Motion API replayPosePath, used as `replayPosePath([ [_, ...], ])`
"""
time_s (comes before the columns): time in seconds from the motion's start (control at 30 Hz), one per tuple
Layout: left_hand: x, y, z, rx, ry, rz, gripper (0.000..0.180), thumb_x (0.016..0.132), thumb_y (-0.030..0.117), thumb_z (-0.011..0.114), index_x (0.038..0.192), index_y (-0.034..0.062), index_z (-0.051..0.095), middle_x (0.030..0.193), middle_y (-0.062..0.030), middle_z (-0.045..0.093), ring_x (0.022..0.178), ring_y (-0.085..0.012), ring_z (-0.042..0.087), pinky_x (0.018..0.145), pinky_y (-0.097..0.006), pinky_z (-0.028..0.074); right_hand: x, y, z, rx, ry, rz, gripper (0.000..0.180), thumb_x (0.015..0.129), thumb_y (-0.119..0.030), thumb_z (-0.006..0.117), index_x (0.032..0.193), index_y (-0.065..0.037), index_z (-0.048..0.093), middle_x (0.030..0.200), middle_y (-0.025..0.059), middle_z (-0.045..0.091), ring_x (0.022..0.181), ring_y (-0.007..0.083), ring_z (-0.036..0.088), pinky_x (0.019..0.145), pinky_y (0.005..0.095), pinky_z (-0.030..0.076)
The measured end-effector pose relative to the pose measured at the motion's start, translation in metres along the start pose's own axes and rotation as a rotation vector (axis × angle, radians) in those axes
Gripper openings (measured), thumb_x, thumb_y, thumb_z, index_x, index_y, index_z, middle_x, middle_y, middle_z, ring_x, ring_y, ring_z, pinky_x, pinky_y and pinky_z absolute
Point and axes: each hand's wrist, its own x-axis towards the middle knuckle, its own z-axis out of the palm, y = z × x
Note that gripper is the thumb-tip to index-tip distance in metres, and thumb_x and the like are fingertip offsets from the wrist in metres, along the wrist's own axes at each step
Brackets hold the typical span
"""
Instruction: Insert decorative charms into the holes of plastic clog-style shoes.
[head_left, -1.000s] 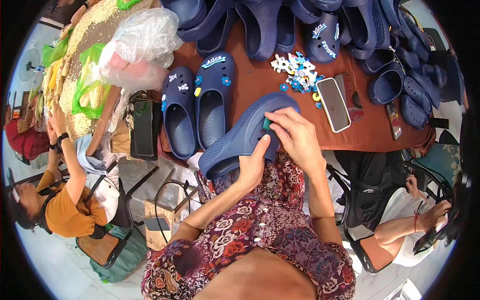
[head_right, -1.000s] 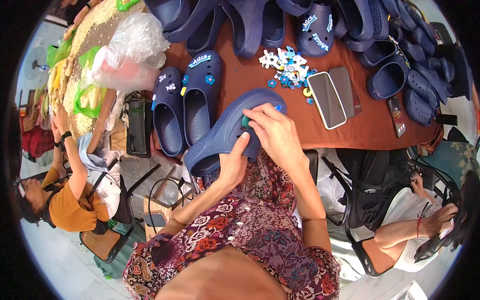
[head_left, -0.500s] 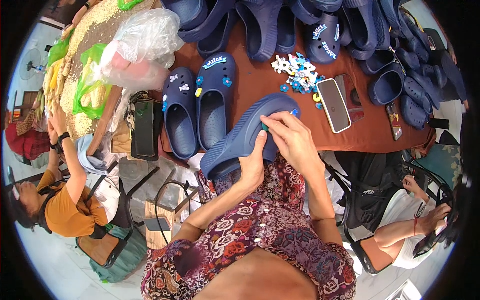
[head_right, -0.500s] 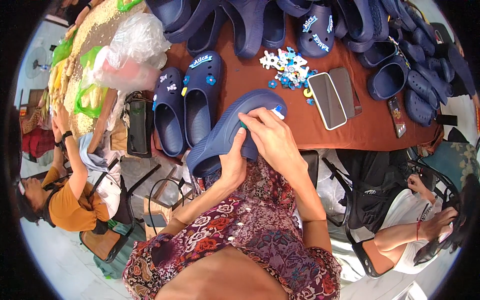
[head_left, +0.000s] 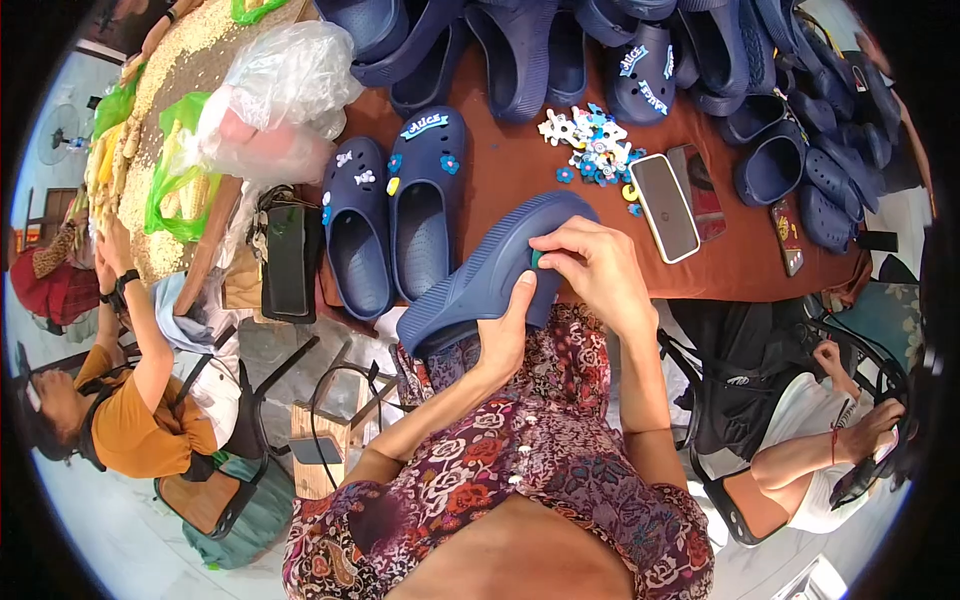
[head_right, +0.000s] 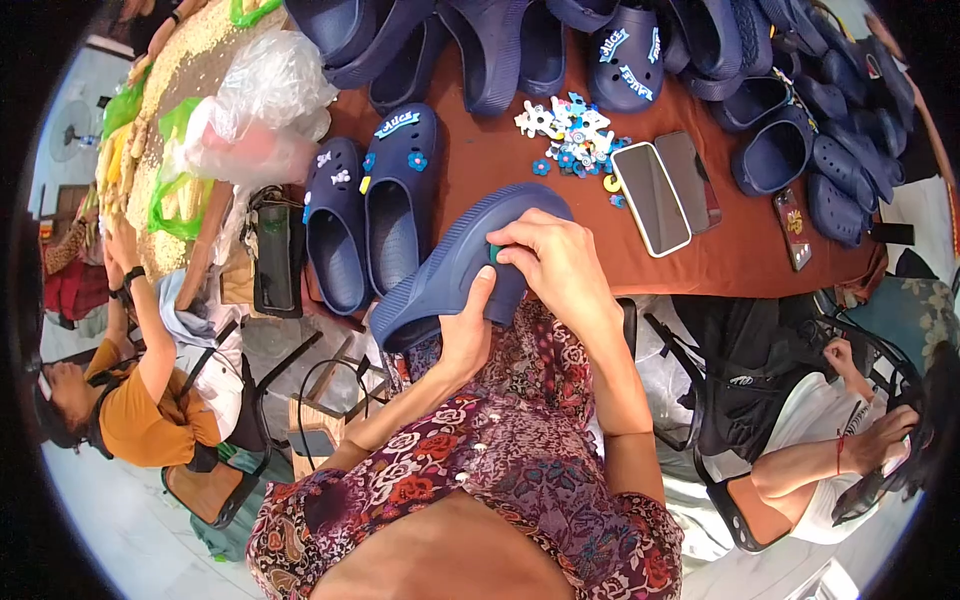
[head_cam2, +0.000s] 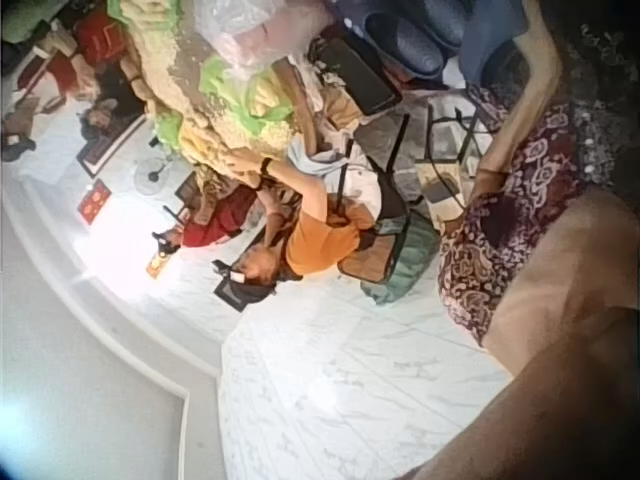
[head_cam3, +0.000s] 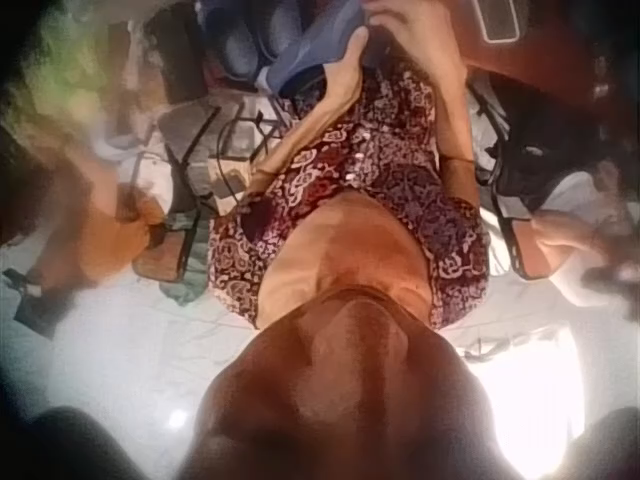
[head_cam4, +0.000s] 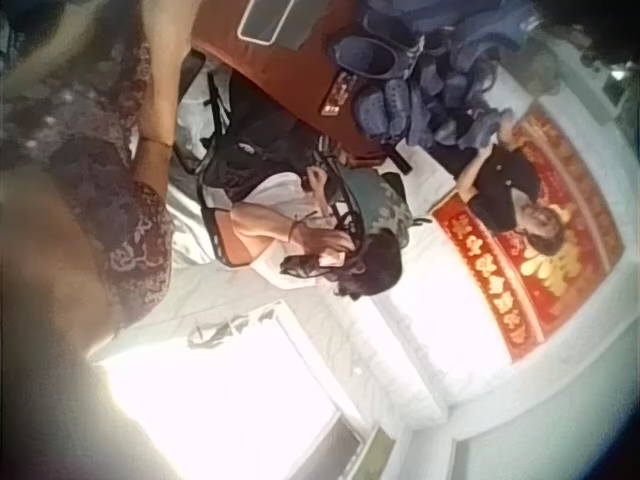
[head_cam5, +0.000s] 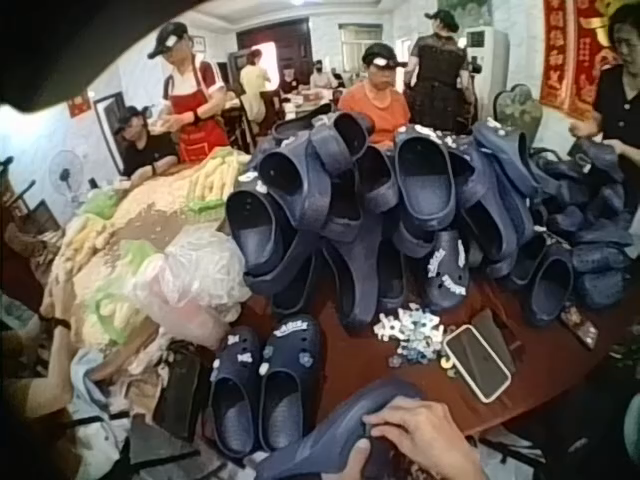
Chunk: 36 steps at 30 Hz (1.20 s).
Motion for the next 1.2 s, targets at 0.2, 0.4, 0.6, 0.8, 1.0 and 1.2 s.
replayPosePath([
  [0.2, -0.002, 0.001, -0.001, 0.039, -0.043, 0.029, 0.033, 0.094, 0.013, 0.055, 0.124, -0.0009, 0.05, 0.115, -0.008, 0.056, 0.101, -0.0146, 0.055, 0.088, -0.029, 0.048, 0.004, 0.001, -0.003, -0.008, -0.019, -0.023, 0.016, 0.073, -0.004, 0.068, 0.089, -0.002, 0.068, 0.076, 0.0109, 0.062, 0.069, 0.0273, 0.062, 0.062, 0.0356, 0.048],
  [0.4, 0.0, 0.0, -0.009, 0.161, -0.076, 0.047, 0.031, 0.095, 0.015, 0.055, 0.121, -0.0015, 0.052, 0.113, -0.0074, 0.057, 0.1, -0.0141, 0.055, 0.088, -0.028, 0.046, 0.009, -0.001, -0.005, 0.094, -0.058, -0.012, 0.015, 0.072, -0.001, 0.068, 0.086, 0.001, 0.062, 0.076, 0.01, 0.06, 0.067, 0.0244, 0.062, 0.062, 0.0342, 0.048],
  [0.6, -0.007, 0.005, -0.011, 0.338, -0.072, 0.105, 0.029, 0.095, 0.015, 0.056, 0.119, -0.0023, 0.054, 0.11, -0.0069, 0.059, 0.1, -0.014, 0.054, 0.087, -0.028, 0.045, 0.01, 0.003, -0.011, 0.083, -0.097, 0.006, 0.023, 0.067, -0.005, 0.074, 0.082, 0.001, 0.058, 0.078, 0.0071, 0.057, 0.069, 0.0205, 0.061, 0.064, 0.0331, 0.048],
  [0.8, -0.008, 0.01, -0.011, 0.433, -0.106, 0.235, 0.025, 0.094, 0.011, 0.057, 0.114, -0.0033, 0.057, 0.104, -0.0063, 0.061, 0.095, -0.0137, 0.056, 0.084, -0.028, 0.046, 0.011, 0.008, -0.011, 0.101, -0.091, -0.071, 0.021, 0.065, -0.008, 0.077, 0.078, -0.001, 0.061, 0.075, 0.0057, 0.055, 0.068, 0.019, 0.058, 0.063, 0.0316, 0.046],
  [1.0, -0.012, 0.01, -0.014, 0.55, -0.112, 0.326, 0.021, 0.093, 0.011, 0.057, 0.108, -0.0031, 0.06, 0.093, -0.0059, 0.062, 0.083, -0.0134, 0.056, 0.073, -0.028, 0.047, 0.004, 0.012, -0.011, 0.144, -0.13, -0.066, 0.017, 0.065, -0.007, 0.077, 0.073, -0.001, 0.063, 0.074, 0.0046, 0.053, 0.066, 0.0179, 0.056, 0.061, 0.0304, 0.044],
  [1.2, -0.017, 0.018, -0.009, 0.594, -0.122, 0.318, 0.021, 0.093, 0.011, 0.057, 0.108, -0.0031, 0.06, 0.09, -0.0061, 0.062, 0.08, -0.0141, 0.056, 0.07, -0.029, 0.047, 0.004, 0.012, -0.01, 0.121, -0.01, -0.063, 0.034, 0.059, -0.011, 0.081, 0.087, -0.004, 0.063, 0.084, 0.0039, 0.054, 0.075, 0.0189, 0.057, 0.065, 0.0316, 0.045],
])
